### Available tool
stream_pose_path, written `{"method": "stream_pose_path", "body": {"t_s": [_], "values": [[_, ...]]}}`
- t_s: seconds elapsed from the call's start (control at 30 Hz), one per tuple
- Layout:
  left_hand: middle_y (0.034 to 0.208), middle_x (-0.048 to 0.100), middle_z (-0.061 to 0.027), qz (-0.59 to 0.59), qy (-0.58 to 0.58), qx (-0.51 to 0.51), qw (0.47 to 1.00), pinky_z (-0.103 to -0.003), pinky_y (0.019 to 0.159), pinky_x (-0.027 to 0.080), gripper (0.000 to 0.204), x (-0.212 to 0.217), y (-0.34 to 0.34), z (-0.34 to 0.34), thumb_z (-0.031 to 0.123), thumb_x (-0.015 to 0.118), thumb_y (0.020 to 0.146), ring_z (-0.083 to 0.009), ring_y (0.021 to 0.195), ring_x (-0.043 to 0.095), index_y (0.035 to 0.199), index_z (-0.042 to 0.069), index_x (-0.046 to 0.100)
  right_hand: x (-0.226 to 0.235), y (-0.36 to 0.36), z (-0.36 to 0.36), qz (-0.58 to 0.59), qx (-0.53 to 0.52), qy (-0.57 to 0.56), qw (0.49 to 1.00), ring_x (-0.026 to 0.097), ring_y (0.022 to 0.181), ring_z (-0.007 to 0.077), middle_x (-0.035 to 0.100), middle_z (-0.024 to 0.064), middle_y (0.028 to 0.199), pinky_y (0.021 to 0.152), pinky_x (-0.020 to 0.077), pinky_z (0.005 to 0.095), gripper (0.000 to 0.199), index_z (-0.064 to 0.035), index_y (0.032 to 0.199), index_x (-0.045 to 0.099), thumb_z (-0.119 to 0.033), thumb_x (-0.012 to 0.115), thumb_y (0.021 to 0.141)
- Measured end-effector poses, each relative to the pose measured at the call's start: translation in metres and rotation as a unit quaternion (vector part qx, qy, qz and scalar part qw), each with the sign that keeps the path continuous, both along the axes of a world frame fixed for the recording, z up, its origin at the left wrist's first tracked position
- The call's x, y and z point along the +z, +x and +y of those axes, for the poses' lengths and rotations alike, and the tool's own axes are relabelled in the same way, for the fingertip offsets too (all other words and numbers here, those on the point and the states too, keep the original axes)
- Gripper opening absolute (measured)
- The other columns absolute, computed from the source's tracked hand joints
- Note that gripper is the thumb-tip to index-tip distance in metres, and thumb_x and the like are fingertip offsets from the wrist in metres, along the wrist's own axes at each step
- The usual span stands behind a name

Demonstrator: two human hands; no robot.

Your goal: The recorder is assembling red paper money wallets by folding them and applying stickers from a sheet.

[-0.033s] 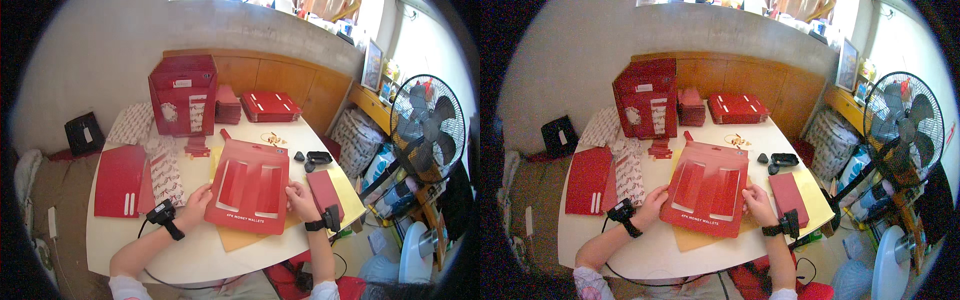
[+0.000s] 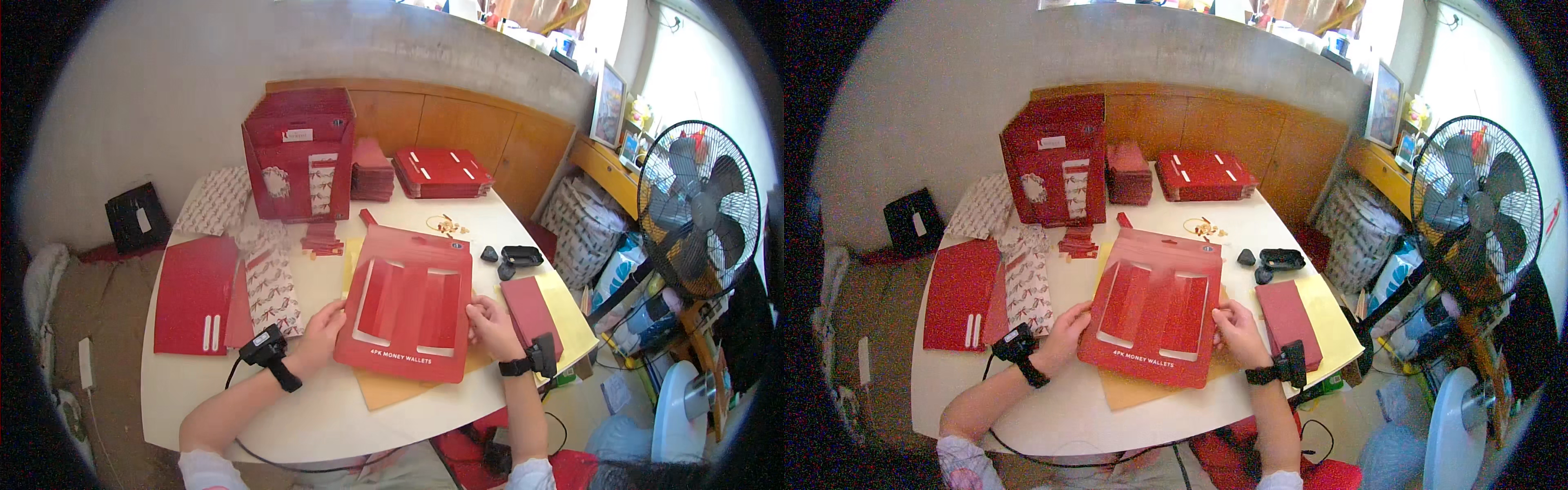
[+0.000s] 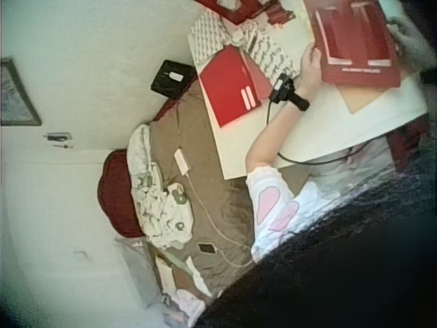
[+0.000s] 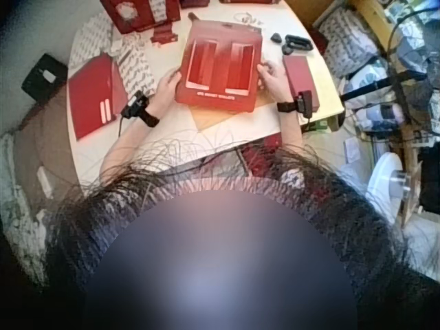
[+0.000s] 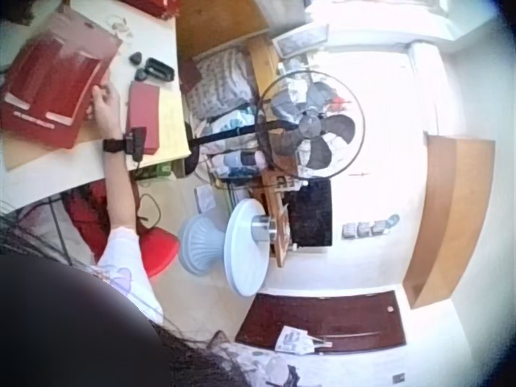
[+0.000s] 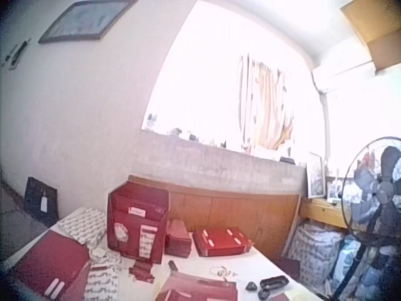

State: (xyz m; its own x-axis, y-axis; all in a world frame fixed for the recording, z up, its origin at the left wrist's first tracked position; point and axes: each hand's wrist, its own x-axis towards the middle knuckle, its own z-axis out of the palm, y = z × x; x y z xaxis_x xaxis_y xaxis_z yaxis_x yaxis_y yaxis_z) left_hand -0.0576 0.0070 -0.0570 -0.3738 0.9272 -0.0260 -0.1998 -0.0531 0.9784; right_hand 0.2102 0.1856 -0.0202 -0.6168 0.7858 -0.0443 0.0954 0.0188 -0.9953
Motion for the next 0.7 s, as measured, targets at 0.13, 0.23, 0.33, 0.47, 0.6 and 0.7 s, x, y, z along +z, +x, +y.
{"method": "stream_pose_path", "body": {"t_s": [0.13,0.23,0.33,0.47,0.6,0.7], "values": [[0.125,0.057,-0.0101,0.017,0.007,-0.011,1.000,-0.029,0.096,0.046,0.038,0.006,0.001,-0.001,0.011,0.040,0.101,-0.0141,0.111,0.056,0.135,-0.004,0.041,0.003,-0.001,0.000,-0.039,0.005,0.005,0.999,0.056,0.055,0.0079,0.059,0.0014,0.073,0.046,0.0438,0.0215,0.021,0.0001,0.106,0.053,-0.019,0.054,0.098],[0.124,0.057,-0.0095,0.034,0.009,-0.015,0.999,-0.028,0.096,0.046,0.038,0.007,0.001,-0.003,0.012,0.041,0.101,-0.0133,0.110,0.056,0.135,-0.004,0.041,0.007,-0.003,-0.003,-0.040,0.007,-0.003,0.999,0.055,0.056,0.0080,0.059,0.0020,0.074,0.047,0.0437,0.0216,0.021,0.0004,0.107,0.053,-0.018,0.053,0.098],[0.120,0.059,-0.0095,0.046,0.010,-0.006,0.999,-0.027,0.093,0.046,0.036,0.009,0.003,-0.003,0.012,0.041,0.101,-0.0123,0.107,0.057,0.133,-0.004,0.043,0.006,-0.003,-0.004,-0.034,0.002,-0.004,0.999,0.055,0.056,0.0081,0.060,0.0018,0.074,0.048,0.0435,0.0214,0.020,0.0004,0.107,0.054,-0.018,0.052,0.098],[0.116,0.061,-0.0100,0.048,-0.007,0.003,0.999,-0.027,0.091,0.047,0.034,0.014,0.004,-0.004,0.012,0.040,0.101,-0.0120,0.105,0.058,0.130,-0.003,0.045,0.006,-0.003,-0.004,-0.021,-0.002,-0.011,1.000,0.056,0.057,0.0077,0.060,0.0013,0.075,0.047,0.0432,0.0206,0.020,-0.0009,0.106,0.054,-0.020,0.052,0.098],[0.116,0.061,-0.0104,0.049,0.013,0.010,0.999,-0.027,0.091,0.047,0.034,0.012,0.004,-0.004,0.012,0.040,0.101,-0.0126,0.105,0.058,0.131,-0.004,0.044,0.006,-0.004,-0.004,-0.032,-0.002,-0.011,0.999,0.056,0.057,0.0073,0.059,0.0003,0.074,0.046,0.0431,0.0197,0.020,-0.0023,0.105,0.055,-0.022,0.053,0.098],[0.117,0.061,-0.0105,0.059,0.016,0.012,0.998,-0.027,0.092,0.046,0.034,0.010,0.003,-0.004,0.012,0.040,0.101,-0.0130,0.106,0.058,0.131,-0.004,0.044,0.002,-0.003,-0.003,-0.011,-0.006,-0.022,1.000,0.055,0.056,0.0070,0.058,-0.0002,0.073,0.046,0.0428,0.0202,0.020,-0.0029,0.105,0.055,-0.021,0.053,0.098]]}}
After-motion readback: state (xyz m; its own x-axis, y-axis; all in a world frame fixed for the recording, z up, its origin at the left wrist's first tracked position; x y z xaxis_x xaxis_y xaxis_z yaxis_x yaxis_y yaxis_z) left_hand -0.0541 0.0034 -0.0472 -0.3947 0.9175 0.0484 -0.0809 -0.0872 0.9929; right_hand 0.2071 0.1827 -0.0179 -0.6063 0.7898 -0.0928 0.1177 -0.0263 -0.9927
